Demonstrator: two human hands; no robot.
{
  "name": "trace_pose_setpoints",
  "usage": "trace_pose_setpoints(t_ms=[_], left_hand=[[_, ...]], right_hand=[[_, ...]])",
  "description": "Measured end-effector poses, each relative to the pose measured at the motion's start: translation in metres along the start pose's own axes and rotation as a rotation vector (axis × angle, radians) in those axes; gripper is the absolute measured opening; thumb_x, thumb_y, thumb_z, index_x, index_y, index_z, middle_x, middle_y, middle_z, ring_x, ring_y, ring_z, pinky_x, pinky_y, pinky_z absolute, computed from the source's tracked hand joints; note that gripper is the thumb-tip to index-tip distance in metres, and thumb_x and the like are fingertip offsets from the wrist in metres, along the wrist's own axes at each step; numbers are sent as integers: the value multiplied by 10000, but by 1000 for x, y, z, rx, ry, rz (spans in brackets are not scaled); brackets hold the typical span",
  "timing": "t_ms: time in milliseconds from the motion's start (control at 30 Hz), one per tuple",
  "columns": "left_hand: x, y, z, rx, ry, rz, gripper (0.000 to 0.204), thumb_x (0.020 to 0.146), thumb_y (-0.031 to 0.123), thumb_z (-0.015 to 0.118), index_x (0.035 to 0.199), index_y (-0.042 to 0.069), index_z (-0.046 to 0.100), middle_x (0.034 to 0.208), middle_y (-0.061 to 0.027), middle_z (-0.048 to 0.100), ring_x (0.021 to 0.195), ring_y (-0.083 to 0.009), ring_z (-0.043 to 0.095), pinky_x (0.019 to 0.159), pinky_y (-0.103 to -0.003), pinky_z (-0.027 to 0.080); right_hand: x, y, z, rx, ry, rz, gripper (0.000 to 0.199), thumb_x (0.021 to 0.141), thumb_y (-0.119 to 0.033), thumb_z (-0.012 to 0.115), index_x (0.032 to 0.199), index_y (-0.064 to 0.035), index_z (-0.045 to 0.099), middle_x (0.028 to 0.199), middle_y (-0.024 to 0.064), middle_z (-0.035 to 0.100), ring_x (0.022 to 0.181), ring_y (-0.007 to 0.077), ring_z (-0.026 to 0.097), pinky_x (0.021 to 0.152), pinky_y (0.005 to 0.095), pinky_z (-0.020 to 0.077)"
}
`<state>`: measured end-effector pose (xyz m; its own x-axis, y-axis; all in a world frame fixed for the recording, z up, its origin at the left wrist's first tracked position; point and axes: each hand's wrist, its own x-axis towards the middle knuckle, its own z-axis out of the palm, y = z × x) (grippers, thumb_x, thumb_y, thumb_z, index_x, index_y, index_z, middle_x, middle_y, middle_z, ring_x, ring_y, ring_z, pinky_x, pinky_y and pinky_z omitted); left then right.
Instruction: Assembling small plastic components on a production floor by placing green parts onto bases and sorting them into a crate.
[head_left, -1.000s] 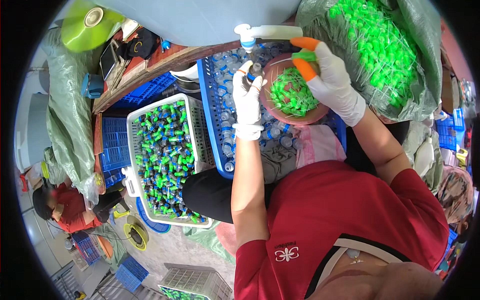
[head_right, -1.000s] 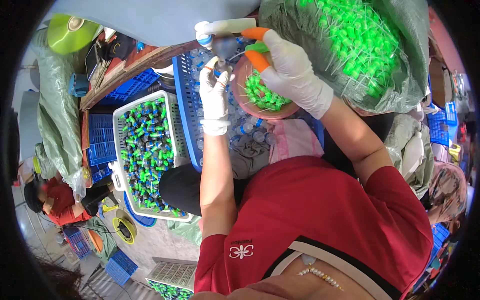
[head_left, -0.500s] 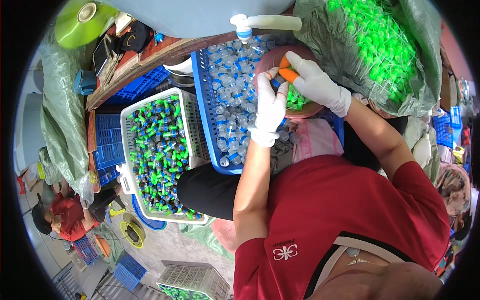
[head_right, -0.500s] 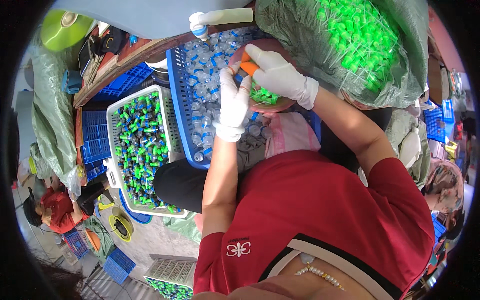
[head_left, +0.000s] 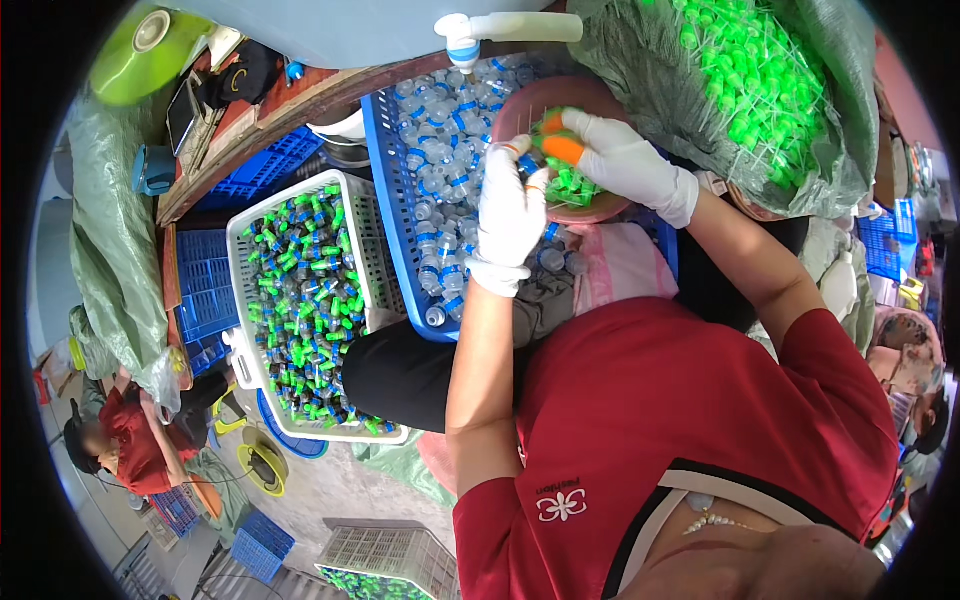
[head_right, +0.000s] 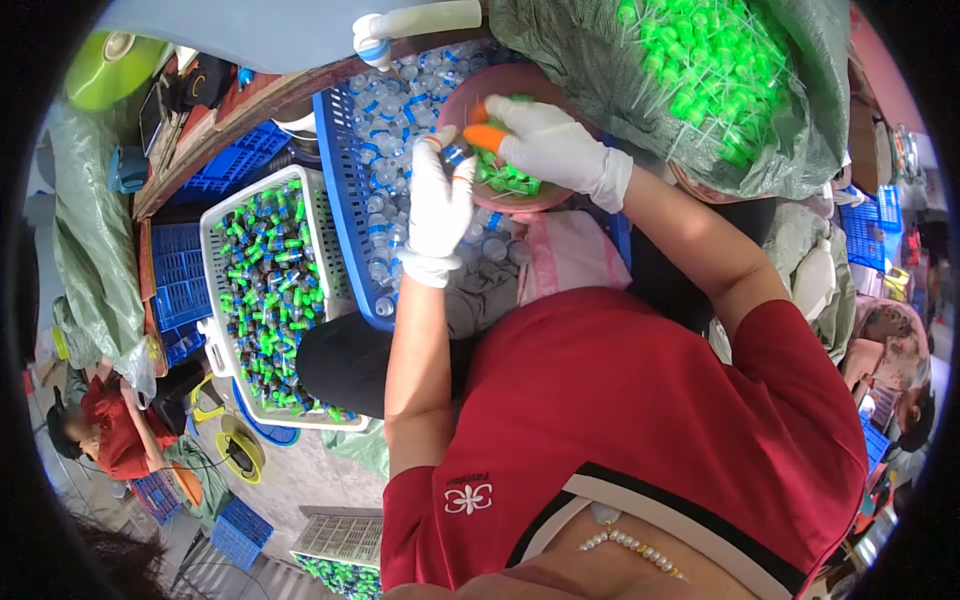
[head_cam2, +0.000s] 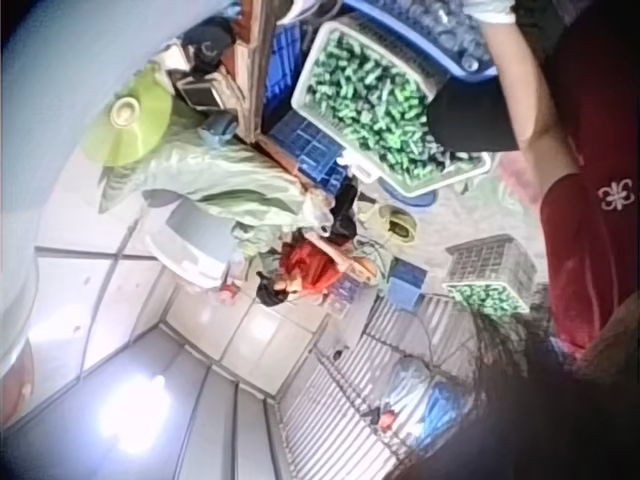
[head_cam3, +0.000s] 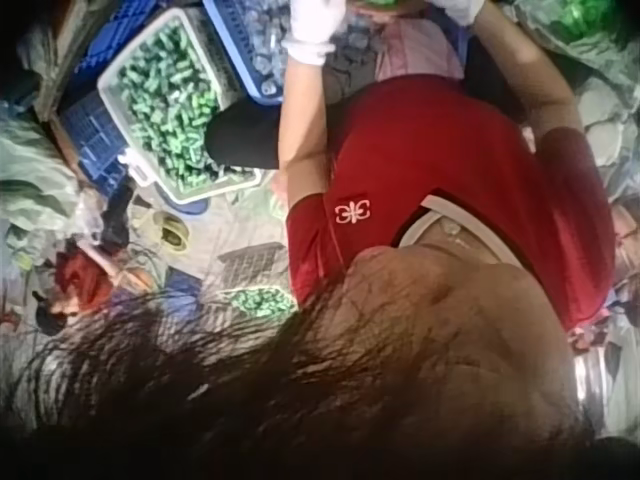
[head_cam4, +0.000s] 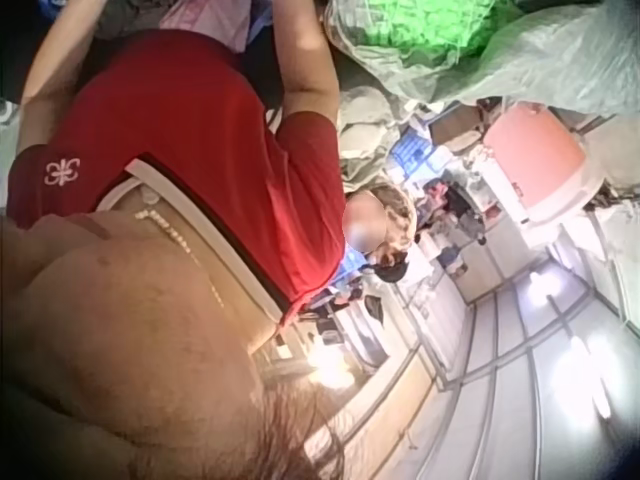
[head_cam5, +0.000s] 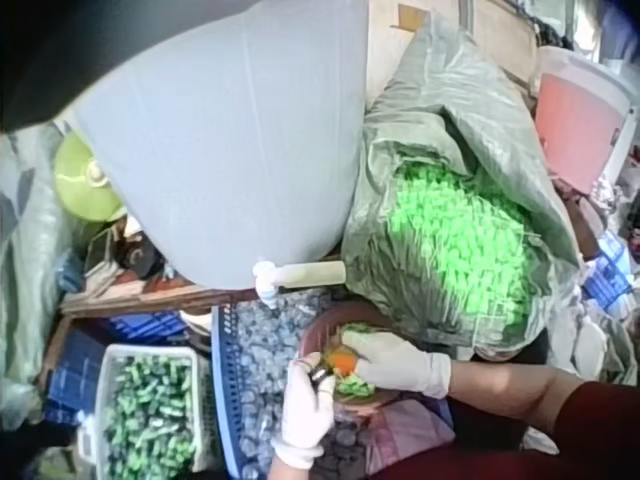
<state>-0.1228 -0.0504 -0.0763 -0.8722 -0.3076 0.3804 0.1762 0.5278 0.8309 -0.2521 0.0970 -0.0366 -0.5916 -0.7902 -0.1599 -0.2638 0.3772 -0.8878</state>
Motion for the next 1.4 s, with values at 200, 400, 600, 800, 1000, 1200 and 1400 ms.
trace_pose_setpoints(t_ms=[200,400,600,800,1000,1200,1400], left_hand=[[-6,0,-9,-555,-112,-318,372,908,8,580,1263,-10,469,1170,-123,531,1074,-183,515,970,-315,420],[-25,16,6,95,84,124,342,844,-13,640,1168,-16,530,1079,-232,556,977,-413,575,853,-414,493],[-43,-8,-71,713,183,-122,366,786,32,657,1146,26,594,1115,-166,615,978,-343,570,850,-462,448],[-52,-42,-80,1074,105,-219,194,816,95,580,994,66,653,965,-124,643,905,-332,596,756,-462,487],[-64,-115,-33,1291,-360,-379,215,826,191,645,1008,104,718,1029,-97,671,1051,-303,605,863,-408,516],[-51,-105,-33,1293,-412,-431,242,819,243,675,1022,117,718,1050,-85,671,1095,-274,574,869,-427,485],[15,-42,-27,-383,262,-289,217,910,84,656,1117,31,622,1063,-120,650,969,-246,626,867,-349,486]], right_hand=[[0,-3,4,-491,69,-508,239,866,-151,592,1047,0,632,918,182,632,861,358,616,801,405,490],[10,56,19,375,-299,281,297,948,-227,495,1038,15,642,924,151,689,844,304,660,771,378,498],[5,36,24,-252,-65,-257,307,954,-282,560,1102,-36,667,1170,202,629,1018,292,624,845,379,487],[20,93,27,-1022,-72,-443,205,900,-186,547,1020,-118,698,1139,126,588,1084,334,565,908,454,459],[23,81,27,-933,-163,-336,271,865,-138,578,1122,-68,629,1140,156,583,1087,343,562,912,458,451],[8,66,5,-424,124,-420,283,823,-44,590,1100,15,578,1072,179,569,1051,370,559,965,414,440],[-9,-19,-12,251,171,-46,225,906,-60,635,1116,-13,568,987,52,632,899,115,613,771,284,515]])
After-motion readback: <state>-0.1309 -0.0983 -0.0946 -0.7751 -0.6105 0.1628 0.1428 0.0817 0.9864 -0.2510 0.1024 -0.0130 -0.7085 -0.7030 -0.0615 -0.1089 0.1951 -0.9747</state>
